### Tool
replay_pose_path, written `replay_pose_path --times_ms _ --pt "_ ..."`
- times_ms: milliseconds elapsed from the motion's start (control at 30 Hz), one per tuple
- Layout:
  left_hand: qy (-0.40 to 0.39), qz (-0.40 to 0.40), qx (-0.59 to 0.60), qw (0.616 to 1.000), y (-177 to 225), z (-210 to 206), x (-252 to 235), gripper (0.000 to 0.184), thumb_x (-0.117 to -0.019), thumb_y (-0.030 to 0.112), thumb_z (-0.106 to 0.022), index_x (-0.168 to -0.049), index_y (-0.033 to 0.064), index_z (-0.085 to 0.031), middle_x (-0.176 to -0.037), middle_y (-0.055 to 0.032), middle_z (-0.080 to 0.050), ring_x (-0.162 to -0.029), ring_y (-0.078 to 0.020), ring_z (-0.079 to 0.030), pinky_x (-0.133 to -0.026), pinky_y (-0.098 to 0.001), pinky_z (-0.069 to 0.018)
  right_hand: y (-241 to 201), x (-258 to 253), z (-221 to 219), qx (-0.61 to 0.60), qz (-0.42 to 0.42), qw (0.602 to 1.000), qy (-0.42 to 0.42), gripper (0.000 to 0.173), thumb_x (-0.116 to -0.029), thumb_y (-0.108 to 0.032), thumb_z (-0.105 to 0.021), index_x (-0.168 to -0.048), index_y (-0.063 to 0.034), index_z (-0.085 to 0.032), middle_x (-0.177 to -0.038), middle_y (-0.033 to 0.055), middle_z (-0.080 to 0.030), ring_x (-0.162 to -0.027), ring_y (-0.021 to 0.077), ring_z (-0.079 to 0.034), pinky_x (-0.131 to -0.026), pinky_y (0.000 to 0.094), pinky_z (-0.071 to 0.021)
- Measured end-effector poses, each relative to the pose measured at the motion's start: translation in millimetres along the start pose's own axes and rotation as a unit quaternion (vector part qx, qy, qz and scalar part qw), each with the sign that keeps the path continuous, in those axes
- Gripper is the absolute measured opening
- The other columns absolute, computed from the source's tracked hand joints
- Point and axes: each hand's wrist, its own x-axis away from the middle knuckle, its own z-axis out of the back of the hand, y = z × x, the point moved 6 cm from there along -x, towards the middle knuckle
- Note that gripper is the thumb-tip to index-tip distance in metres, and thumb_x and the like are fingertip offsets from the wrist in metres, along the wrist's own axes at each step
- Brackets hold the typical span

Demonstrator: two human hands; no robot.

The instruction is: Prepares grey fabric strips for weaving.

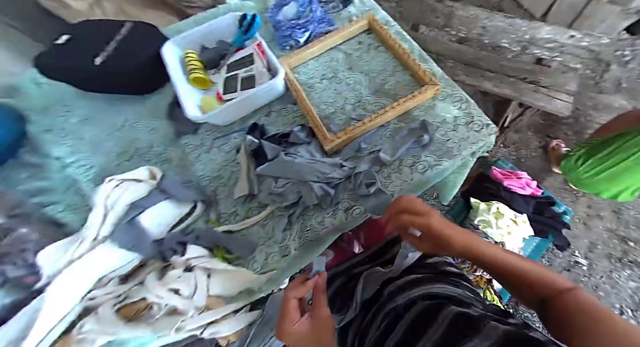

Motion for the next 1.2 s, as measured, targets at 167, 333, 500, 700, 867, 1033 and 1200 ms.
replay_pose_path --times_ms 167,333,500,700,867,1033,1200 --pt "-0.010 -0.032 0.024 0.999 1 -20 -3 0.005 -0.0877 0.012 -0.077 -0.092 0.0132 -0.075 -0.102 0.0100 -0.074 -0.098 0.0012 -0.069 -0.085 -0.0179 -0.0587 55 40 18 0.177 -0.048 0.966 0.180 0.004 -0.0924 -0.013 -0.068 -0.092 -0.0095 -0.067 -0.111 0.0125 -0.066 -0.110 0.0275 -0.060 -0.098 0.0424 -0.0491" --pt "-0.042 -0.057 0.059 0.996 12 -33 -6 0.007 -0.0874 0.013 -0.079 -0.093 0.0163 -0.076 -0.102 0.0087 -0.074 -0.098 -0.0022 -0.070 -0.084 -0.0195 -0.0596 86 72 -39 0.246 0.038 0.936 0.249 0.026 -0.0958 -0.030 -0.072 -0.115 -0.0256 -0.054 -0.130 0.0009 -0.052 -0.128 0.0178 -0.048 -0.117 0.0416 -0.0286" --pt "-0.056 -0.037 0.080 0.995 15 -30 -3 0.009 -0.0863 0.013 -0.080 -0.093 0.0179 -0.077 -0.102 0.0091 -0.075 -0.096 -0.0015 -0.070 -0.082 -0.0178 -0.0593 96 67 -57 0.226 0.061 0.922 0.307 0.027 -0.0953 -0.029 -0.072 -0.116 -0.0284 -0.055 -0.122 0.0003 -0.049 -0.115 0.0156 -0.048 -0.108 0.0354 -0.0318" --pt "-0.011 0.008 0.081 0.997 12 -34 5 0.011 -0.0830 0.007 -0.080 -0.090 0.0145 -0.076 -0.099 0.0079 -0.074 -0.090 -0.0018 -0.071 -0.078 -0.0191 -0.0614 78 50 -38 0.111 0.014 0.952 0.286 0.012 -0.1032 -0.028 -0.057 -0.103 -0.0231 -0.068 -0.123 -0.0028 -0.056 -0.125 0.0130 -0.047 -0.113 0.0347 -0.0306" --pt "-0.157 0.006 0.199 0.967 42 -75 18 0.005 -0.0912 0.018 -0.077 -0.093 0.0186 -0.073 -0.098 0.0096 -0.072 -0.090 0.0021 -0.068 -0.078 -0.0158 -0.0584 10 14 -17 -0.117 0.005 0.972 0.206 0.020 -0.1047 -0.020 -0.050 -0.099 -0.0062 -0.064 -0.102 0.0087 -0.073 -0.112 0.0191 -0.068 -0.108 0.0431 -0.0492" --pt "-0.314 -0.067 0.394 0.861 81 -120 26 0.015 -0.0914 0.010 -0.077 -0.091 0.0036 -0.063 -0.095 -0.0043 -0.069 -0.092 -0.0050 -0.068 -0.083 -0.0186 -0.0569 -3 -4 -45 -0.101 -0.094 0.983 0.118 0.015 -0.0923 -0.008 -0.065 -0.096 0.0003 -0.076 -0.091 0.0113 -0.076 -0.087 0.0132 -0.072 -0.085 0.0251 -0.0578" --pt "-0.216 0.011 0.424 0.879 52 -107 9 0.013 -0.0896 0.012 -0.078 -0.101 0.0146 -0.073 -0.101 0.0060 -0.073 -0.096 0.0004 -0.068 -0.085 -0.0175 -0.0565 -5 -8 -34 -0.328 -0.203 0.917 0.103 0.010 -0.0932 -0.009 -0.071 -0.094 0.0005 -0.073 -0.082 -0.0024 -0.073 -0.071 -0.0048 -0.064 -0.067 0.0137 -0.0549"
